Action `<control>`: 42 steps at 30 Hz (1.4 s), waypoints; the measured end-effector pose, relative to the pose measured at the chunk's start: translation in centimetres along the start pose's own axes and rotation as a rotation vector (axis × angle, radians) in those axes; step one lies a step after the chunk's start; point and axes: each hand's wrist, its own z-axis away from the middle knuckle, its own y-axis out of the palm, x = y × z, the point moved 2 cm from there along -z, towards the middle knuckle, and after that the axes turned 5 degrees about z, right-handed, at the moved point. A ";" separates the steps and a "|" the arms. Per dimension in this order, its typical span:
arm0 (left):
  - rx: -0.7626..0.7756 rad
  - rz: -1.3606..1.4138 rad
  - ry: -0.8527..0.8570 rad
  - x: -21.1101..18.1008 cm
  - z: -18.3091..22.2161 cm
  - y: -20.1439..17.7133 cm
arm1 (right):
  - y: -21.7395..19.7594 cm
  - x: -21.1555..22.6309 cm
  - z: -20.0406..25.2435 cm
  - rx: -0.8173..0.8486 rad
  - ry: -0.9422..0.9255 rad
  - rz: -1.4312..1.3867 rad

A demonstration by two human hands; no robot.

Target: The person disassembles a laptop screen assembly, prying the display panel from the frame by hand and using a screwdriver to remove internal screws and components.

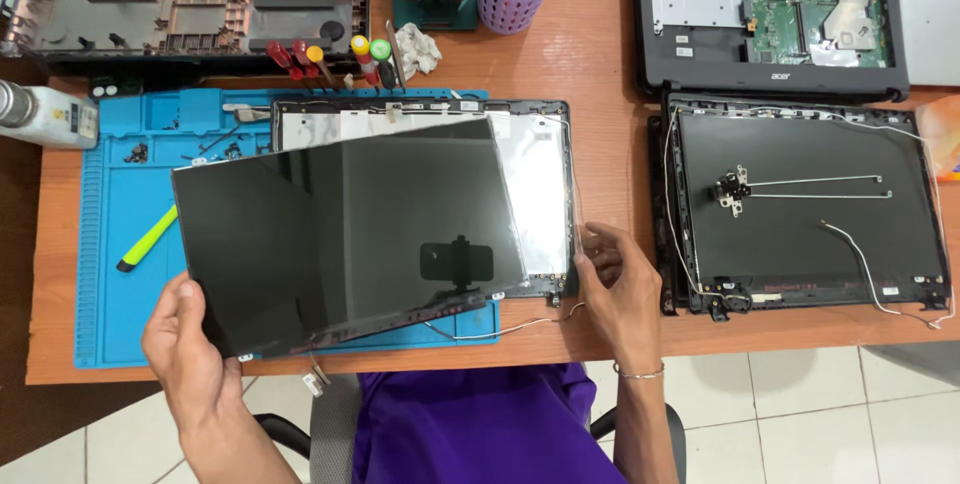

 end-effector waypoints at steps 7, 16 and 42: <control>0.030 0.018 0.025 0.3 -0.7 0.9 | -0.5 -0.1 0.2 0.071 -0.085 -0.045; 0.032 -0.002 0.015 -0.2 -0.7 1.4 | -0.8 -0.6 0.4 -0.122 -0.145 0.153; 0.145 -0.279 -0.039 3.5 -1.3 2.0 | 0.4 0.1 -4.2 -0.272 -0.398 0.302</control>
